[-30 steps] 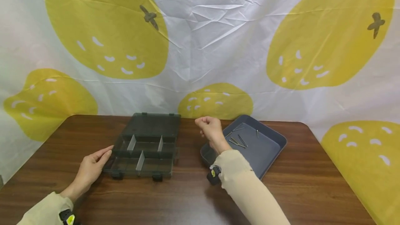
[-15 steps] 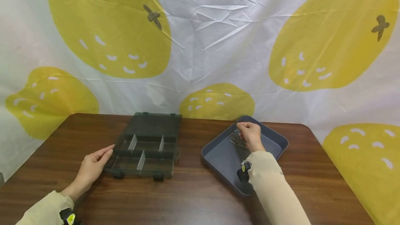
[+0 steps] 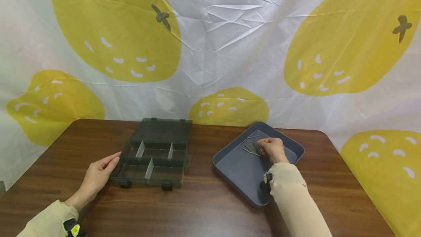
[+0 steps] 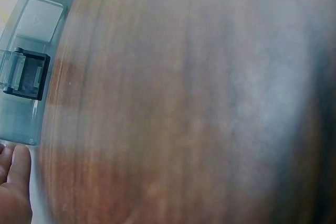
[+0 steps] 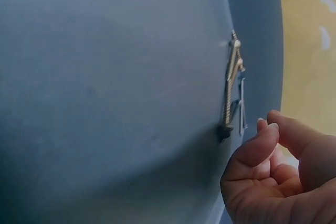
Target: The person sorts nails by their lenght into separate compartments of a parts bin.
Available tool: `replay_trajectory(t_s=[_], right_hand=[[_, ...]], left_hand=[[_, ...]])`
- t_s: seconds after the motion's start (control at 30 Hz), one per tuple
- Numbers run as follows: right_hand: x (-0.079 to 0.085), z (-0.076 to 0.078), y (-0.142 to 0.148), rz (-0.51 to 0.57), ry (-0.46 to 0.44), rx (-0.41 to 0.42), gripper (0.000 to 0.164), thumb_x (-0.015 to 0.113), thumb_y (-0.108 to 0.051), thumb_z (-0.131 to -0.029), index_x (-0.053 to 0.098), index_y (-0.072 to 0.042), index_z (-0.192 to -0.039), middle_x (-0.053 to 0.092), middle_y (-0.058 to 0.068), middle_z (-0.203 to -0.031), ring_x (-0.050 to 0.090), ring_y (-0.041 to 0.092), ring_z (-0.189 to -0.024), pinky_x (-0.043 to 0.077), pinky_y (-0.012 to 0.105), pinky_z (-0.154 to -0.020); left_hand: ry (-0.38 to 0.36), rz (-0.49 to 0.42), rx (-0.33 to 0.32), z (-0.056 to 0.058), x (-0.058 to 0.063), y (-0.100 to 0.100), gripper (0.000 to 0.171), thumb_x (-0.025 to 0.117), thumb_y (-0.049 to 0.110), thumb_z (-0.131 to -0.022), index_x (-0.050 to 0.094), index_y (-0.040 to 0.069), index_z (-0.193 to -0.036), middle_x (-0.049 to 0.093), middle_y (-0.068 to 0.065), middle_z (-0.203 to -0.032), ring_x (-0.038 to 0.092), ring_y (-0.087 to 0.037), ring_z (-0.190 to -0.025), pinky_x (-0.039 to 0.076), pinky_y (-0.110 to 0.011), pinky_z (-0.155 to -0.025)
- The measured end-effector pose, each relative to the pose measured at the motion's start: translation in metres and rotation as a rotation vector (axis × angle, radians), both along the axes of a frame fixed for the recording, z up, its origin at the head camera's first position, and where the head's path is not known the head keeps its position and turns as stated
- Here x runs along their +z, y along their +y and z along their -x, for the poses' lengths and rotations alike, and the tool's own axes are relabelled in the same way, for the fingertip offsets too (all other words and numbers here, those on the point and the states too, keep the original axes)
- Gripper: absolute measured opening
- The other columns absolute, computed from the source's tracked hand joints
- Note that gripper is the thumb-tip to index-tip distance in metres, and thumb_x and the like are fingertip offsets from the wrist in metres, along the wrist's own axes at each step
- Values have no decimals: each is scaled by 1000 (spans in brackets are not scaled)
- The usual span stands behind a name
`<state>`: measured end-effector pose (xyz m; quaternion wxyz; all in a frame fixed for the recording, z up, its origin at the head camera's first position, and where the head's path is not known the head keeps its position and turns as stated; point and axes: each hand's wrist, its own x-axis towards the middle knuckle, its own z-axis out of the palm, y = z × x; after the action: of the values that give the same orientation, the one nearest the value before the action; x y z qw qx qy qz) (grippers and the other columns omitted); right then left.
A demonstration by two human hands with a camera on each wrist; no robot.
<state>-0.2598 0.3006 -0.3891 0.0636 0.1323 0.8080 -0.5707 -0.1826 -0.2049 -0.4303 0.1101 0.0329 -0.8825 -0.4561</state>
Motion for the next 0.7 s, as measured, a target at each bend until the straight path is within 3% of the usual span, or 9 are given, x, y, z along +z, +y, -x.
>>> replay_trajectory(t_s=[0.23, 0.7], right_hand=[[-6, -3, 6, -4, -34, 27, 13, 57, -5, -92, 64, 6, -95, 55, -8, -61, 50, 1, -51, 46, 15, -49], [-18, 3, 8, -130, -9, 16, 21, 60, -3, -88, 62, 15, -99, 53, -8, -55, 49, 1, -49, 45, 14, -47]], left_hand=[[-9, -10, 0, 0, 0, 0, 37, 50, 25, -99, 58, 3, -128, 58, -14, -127, 52, -26, -120, 44, -43, -98], [-9, -13, -3, -1, 0, 0, 37, 51, 24, -98, 58, 3, -128, 58, -16, -127, 52, -28, -120, 44, -45, -98]])
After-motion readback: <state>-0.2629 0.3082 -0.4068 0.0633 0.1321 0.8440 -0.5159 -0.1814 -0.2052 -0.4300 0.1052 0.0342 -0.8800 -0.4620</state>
